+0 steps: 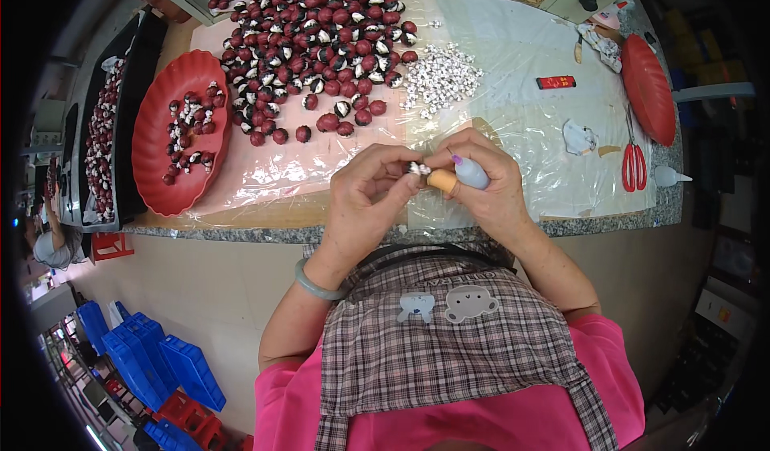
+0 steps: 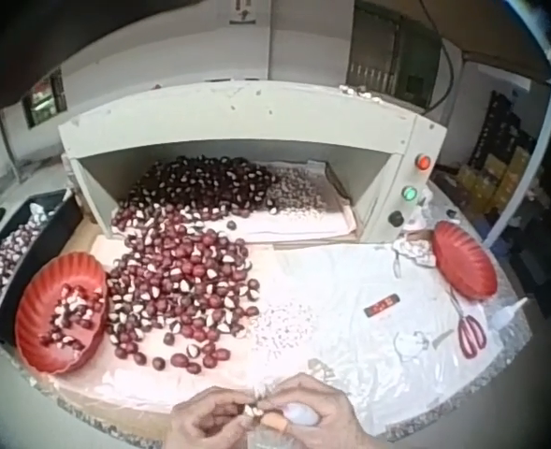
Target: Applying glue to small toy components and attaching decorative pieces at a factory workbench.
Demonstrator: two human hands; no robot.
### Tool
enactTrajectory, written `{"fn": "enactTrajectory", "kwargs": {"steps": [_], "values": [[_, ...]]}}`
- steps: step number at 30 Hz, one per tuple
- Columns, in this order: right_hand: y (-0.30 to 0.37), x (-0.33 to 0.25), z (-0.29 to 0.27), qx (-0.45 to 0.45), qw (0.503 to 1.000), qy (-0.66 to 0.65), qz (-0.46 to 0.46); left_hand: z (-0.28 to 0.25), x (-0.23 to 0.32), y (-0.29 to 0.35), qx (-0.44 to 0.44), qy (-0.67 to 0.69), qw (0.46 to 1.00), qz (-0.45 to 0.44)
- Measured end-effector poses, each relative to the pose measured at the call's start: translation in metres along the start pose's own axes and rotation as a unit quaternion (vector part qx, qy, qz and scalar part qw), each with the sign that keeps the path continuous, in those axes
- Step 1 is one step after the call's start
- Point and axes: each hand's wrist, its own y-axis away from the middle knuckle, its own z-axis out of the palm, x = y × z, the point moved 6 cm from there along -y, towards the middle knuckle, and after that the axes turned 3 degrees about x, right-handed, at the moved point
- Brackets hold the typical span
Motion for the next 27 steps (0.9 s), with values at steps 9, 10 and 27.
{"fn": "enactTrajectory", "kwargs": {"steps": [9, 10, 27], "values": [[0.003, 0.008, -0.017, -0.003, 0.999, -0.002, 0.033, -0.025, 0.052, -0.043, 0.059, -0.37, 0.898, 0.232], [0.004, 0.009, -0.017, -0.009, 1.0, -0.002, 0.024, -0.016, 0.057, -0.044, 0.054, -0.484, 0.816, 0.311], [0.0, -0.006, -0.038, -0.025, 0.987, -0.148, 0.049, -0.012, 0.017, -0.014, -0.013, 0.262, 0.958, -0.115]]}}
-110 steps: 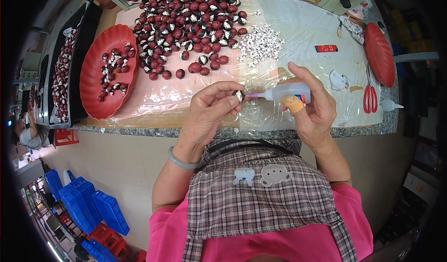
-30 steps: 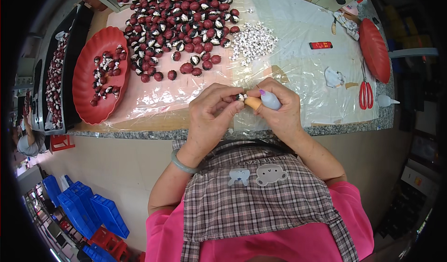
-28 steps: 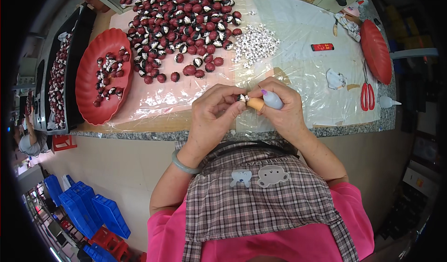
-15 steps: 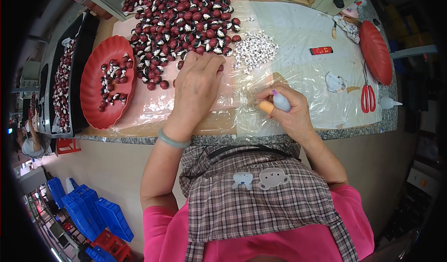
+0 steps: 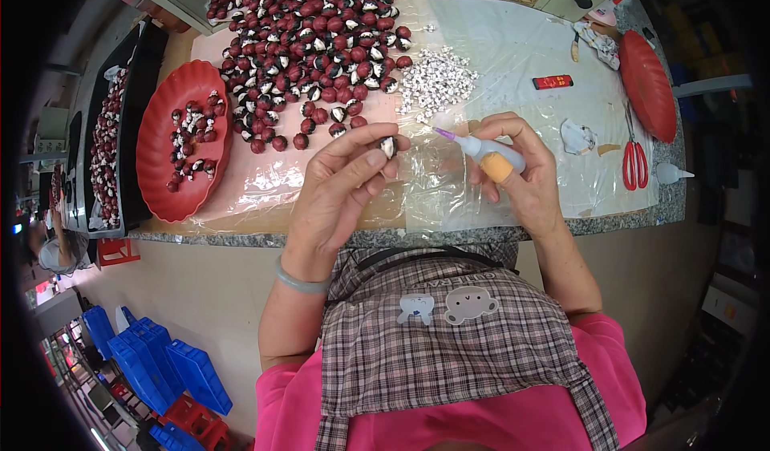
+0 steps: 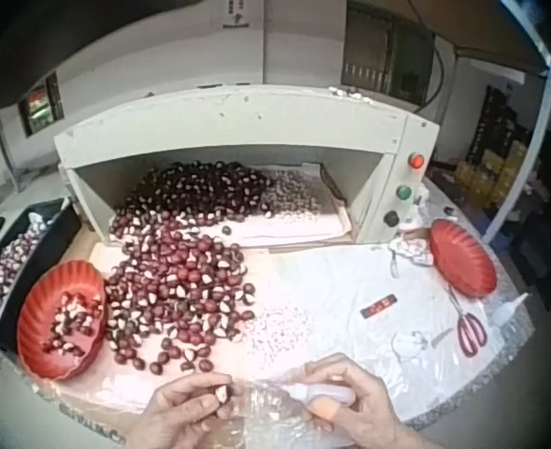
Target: Applying glue to small toy components and attaching decorative pieces at a factory workbench.
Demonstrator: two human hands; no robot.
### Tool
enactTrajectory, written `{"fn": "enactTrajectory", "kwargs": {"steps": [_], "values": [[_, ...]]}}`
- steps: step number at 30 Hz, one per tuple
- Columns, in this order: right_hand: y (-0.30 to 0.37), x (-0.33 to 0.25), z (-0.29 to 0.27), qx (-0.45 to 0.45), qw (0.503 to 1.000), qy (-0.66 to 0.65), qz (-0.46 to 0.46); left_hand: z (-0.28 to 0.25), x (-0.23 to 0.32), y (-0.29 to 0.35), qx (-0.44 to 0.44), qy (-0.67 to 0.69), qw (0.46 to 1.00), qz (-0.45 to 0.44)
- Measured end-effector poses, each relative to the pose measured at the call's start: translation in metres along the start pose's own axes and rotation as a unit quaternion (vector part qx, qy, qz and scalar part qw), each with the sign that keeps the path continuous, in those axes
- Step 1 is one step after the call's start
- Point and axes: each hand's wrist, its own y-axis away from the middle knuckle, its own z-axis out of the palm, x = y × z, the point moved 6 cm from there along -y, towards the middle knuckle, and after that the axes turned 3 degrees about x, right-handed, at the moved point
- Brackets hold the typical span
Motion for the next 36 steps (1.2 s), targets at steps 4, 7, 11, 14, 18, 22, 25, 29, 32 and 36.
{"fn": "enactTrajectory", "kwargs": {"steps": [4, 7, 11, 14, 18, 22, 25, 29, 32, 36], "values": [[0.003, -0.007, 0.001, 0.025, 0.999, -0.003, -0.035, 0.002, -0.009, 0.004, -0.011, 0.013, 1.0, -0.01], [0.007, -0.018, 0.004, 0.078, 0.996, -0.018, -0.05, 0.003, -0.013, 0.006, -0.018, 0.0, 1.0, -0.022], [0.009, -0.029, 0.005, 0.106, 0.988, 0.052, -0.102, 0.003, -0.017, 0.007, -0.018, -0.021, 0.999, -0.021], [0.011, -0.032, 0.005, 0.097, 0.984, 0.069, -0.131, 0.003, -0.02, 0.007, -0.018, -0.021, 0.999, -0.028], [0.013, -0.034, 0.007, 0.096, 0.977, 0.125, -0.146, 0.003, -0.023, 0.006, -0.026, -0.02, 0.999, -0.027], [0.013, -0.033, 0.007, 0.094, 0.975, 0.137, -0.145, 0.001, -0.025, 0.005, -0.036, -0.015, 0.999, -0.03], [0.013, -0.032, 0.008, 0.095, 0.975, 0.145, -0.137, 0.001, -0.027, 0.004, -0.035, -0.016, 0.999, -0.034], [0.012, -0.032, 0.007, 0.089, 0.973, 0.149, -0.151, 0.001, -0.027, 0.005, -0.031, -0.023, 0.999, -0.034], [0.012, -0.033, 0.009, 0.08, 0.969, 0.173, -0.16, 0.001, -0.029, 0.005, -0.031, -0.02, 0.999, -0.038], [0.013, -0.034, 0.01, 0.07, 0.964, 0.199, -0.164, 0.002, -0.029, 0.004, -0.034, -0.021, 0.998, -0.041]]}}
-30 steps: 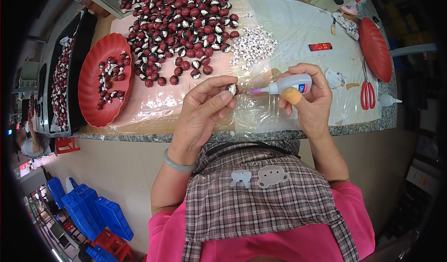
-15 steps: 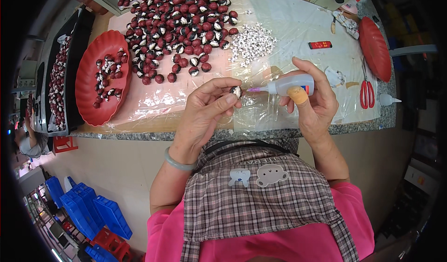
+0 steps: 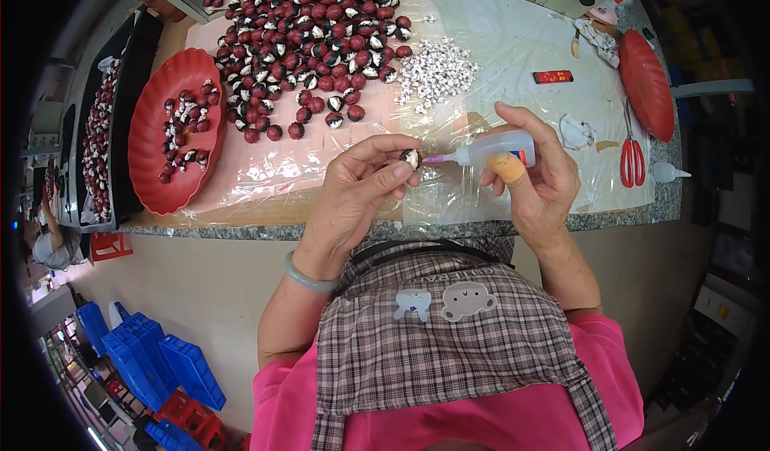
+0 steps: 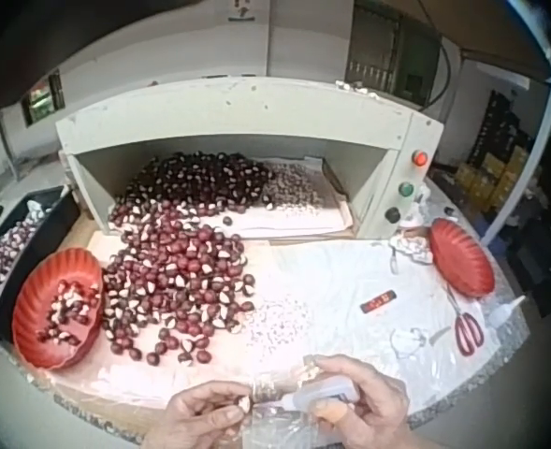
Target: Applying glue to small toy components and attaching decorative pieces at a factory workbench.
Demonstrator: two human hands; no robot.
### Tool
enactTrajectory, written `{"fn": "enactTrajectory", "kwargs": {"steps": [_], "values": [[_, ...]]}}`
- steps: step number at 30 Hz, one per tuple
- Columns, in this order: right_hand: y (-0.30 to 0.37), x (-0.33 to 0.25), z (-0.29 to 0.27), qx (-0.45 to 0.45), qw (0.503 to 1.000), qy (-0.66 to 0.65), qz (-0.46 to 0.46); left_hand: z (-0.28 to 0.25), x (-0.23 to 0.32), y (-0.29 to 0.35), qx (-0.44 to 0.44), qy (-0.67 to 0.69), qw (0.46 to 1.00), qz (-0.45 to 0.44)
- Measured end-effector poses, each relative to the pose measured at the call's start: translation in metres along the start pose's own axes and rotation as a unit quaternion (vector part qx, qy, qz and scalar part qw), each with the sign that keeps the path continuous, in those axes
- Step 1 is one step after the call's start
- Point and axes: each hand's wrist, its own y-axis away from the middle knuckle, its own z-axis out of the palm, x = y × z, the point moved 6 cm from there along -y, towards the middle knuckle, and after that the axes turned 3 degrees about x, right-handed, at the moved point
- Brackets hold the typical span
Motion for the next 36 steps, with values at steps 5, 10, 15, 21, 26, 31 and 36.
{"fn": "enactTrajectory", "kwargs": {"steps": [5, 10, 15, 21, 26, 31, 36], "values": [[-0.001, -0.001, -0.004, 0.015, 1.0, -0.025, -0.011, -0.003, -0.001, -0.001, -0.004, 0.001, 1.0, 0.002], [-0.005, 0.025, -0.016, 0.04, 0.98, -0.165, 0.106, -0.009, 0.004, 0.003, 0.024, 0.021, 0.999, 0.003], [-0.017, 0.049, -0.005, 0.018, 0.953, -0.24, 0.182, -0.024, 0.006, 0.008, 0.058, 0.023, 0.998, 0.011], [-0.027, 0.066, 0.029, -0.083, 0.952, -0.128, 0.267, -0.035, 0.006, 0.014, 0.067, 0.033, 0.997, 0.027], [-0.049, 0.047, 0.051, -0.114, 0.976, 0.179, 0.056, -0.038, 0.006, 0.022, 0.07, 0.047, 0.996, 0.035], [-0.05, 0.047, 0.064, -0.123, 0.946, 0.29, -0.073, -0.041, 0.005, 0.028, 0.063, 0.04, 0.997, 0.031], [-0.051, 0.047, 0.063, -0.164, 0.939, 0.297, -0.055, -0.037, 0.003, 0.029, 0.055, 0.051, 0.997, 0.031]]}}
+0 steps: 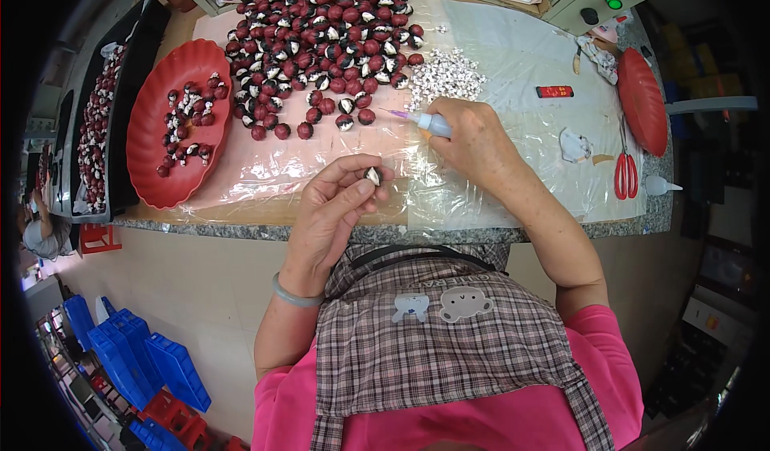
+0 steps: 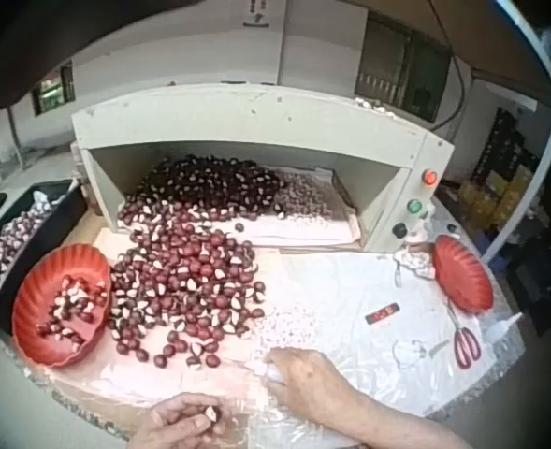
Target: Applying glue to small toy components and attaching decorative pieces at a factory workbench.
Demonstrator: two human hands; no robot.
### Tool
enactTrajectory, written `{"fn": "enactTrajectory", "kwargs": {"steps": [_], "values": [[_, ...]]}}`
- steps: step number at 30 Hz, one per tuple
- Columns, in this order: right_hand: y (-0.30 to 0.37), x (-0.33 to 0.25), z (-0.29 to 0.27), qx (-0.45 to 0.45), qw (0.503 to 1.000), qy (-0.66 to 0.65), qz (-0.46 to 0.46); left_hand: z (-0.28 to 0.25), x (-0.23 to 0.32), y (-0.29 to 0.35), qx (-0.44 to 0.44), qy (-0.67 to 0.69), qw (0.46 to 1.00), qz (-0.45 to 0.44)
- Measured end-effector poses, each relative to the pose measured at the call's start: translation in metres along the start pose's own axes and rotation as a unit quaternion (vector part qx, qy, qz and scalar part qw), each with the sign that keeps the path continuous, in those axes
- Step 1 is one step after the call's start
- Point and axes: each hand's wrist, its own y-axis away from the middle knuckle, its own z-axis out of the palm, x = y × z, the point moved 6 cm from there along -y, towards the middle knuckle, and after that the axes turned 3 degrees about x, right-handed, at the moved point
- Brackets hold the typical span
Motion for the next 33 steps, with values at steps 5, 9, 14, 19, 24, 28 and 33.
{"fn": "enactTrajectory", "kwargs": {"steps": [5, 9, 14, 19, 24, 28, 33], "values": [[0.011, 0.006, -0.01, -0.06, 0.986, -0.114, 0.104, 0.006, -0.003, -0.001, -0.001, -0.029, 1.0, -0.006], [0.033, 0.008, 0.002, -0.099, 0.831, -0.485, 0.253, 0.016, -0.002, -0.003, 0.002, -0.037, 0.999, -0.015], [0.049, -0.004, 0.004, -0.069, 0.771, -0.577, 0.261, 0.027, -0.009, -0.008, -0.017, -0.1, 0.995, 0.013], [0.056, -0.01, 0.004, -0.056, 0.803, -0.532, 0.262, 0.035, -0.012, -0.007, -0.019, -0.155, 0.988, 0.013], [0.057, -0.014, 0.005, -0.048, 0.825, -0.499, 0.259, 0.036, -0.014, -0.005, -0.025, -0.21, 0.977, -0.001], [0.059, -0.013, 0.007, -0.016, 0.854, -0.463, 0.238, 0.04, -0.013, -0.004, -0.018, -0.227, 0.974, 0.021], [0.063, -0.018, 0.003, 0.056, 0.95, -0.277, 0.132, 0.04, -0.01, -0.002, 0.004, -0.288, 0.956, 0.057]]}}
